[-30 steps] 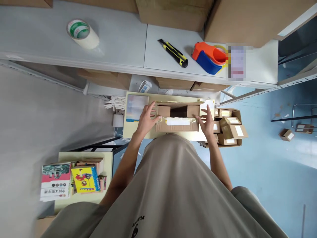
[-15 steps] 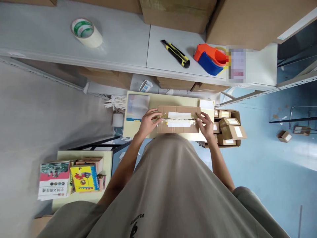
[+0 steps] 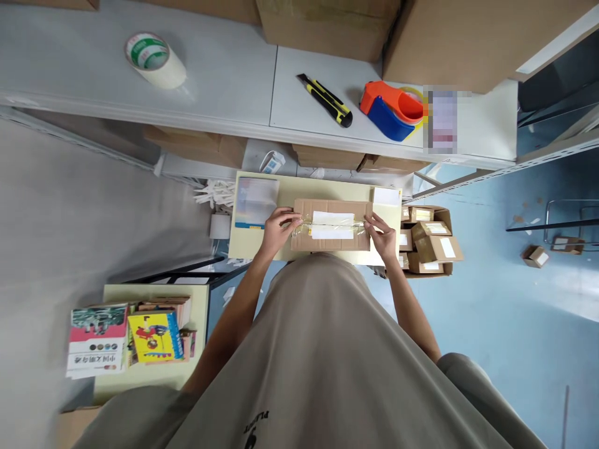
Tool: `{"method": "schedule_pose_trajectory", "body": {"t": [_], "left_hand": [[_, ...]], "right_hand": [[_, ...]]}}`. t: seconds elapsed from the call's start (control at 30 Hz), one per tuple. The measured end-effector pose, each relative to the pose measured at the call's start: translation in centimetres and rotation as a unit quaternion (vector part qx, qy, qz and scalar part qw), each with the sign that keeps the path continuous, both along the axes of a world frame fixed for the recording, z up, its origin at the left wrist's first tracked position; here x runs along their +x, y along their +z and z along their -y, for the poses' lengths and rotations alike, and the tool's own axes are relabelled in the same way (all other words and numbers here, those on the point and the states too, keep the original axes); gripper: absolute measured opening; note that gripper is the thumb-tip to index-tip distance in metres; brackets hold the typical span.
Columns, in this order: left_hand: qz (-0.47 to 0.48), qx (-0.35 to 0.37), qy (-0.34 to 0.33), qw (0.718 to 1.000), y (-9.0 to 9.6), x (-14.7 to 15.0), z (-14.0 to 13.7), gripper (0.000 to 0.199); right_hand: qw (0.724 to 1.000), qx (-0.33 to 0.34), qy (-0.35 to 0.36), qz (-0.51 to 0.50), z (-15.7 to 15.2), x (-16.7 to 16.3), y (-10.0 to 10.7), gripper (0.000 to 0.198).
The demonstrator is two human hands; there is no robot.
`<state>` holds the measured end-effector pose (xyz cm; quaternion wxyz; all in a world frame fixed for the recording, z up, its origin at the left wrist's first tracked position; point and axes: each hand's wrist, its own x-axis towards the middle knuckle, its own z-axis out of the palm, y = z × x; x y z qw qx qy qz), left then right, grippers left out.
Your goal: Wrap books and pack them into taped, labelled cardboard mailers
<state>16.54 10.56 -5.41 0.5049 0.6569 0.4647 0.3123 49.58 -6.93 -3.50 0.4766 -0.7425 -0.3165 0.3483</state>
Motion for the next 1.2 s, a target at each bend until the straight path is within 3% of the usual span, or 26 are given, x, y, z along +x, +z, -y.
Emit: {"method": "schedule_pose_trajectory", "body": {"t": [0.17,0.33,0.4,0.57,0.67,0.77,0.87,1.03,1.2], "left_hand": [[-0.002,-0.006,-0.003,1.000,-0.2,0.1,-0.1,0.064],[0.014,-0.053,-0.006,0.998,0.6,-0.3,-0.2,0.070],[0.012,-0.049,-0.017,0.999,1.7,-0.5,-0.6,0.069],[0.006,0.070,-0.035,0.997,6.9,1.1,-3.3,0.057],[0.040,0.122,-0.065,0.990,10.5,4.4,-5.5,0.050],[0.078,0.156,-0.093,0.980,13.4,8.8,-7.4,0.045],[0.087,0.163,-0.122,0.975,15.0,13.1,-8.7,0.046],[0.114,0.156,-0.141,0.971,15.5,17.5,-9.0,0.040],[0.141,0.110,-0.128,0.976,14.0,18.7,-7.7,0.041]], "right_hand": [[1.000,0.000,0.020,0.021,0.0,0.1,0.0,0.070],[0.997,0.015,0.065,0.049,0.5,0.4,1.3,0.072],[0.994,0.014,0.088,0.069,0.7,0.8,2.2,0.072],[0.983,0.008,0.105,0.147,-0.6,2.9,5.6,0.068],[0.965,0.057,0.100,0.235,-4.0,4.9,9.0,0.065],[0.932,0.101,0.118,0.326,-9.5,6.8,12.3,0.064],[0.899,0.062,0.135,0.412,-16.2,8.2,13.9,0.062],[0.869,-0.076,0.129,0.472,-24.6,8.6,13.6,0.061],[0.860,-0.141,0.121,0.476,-25.5,8.5,14.2,0.064]]}}
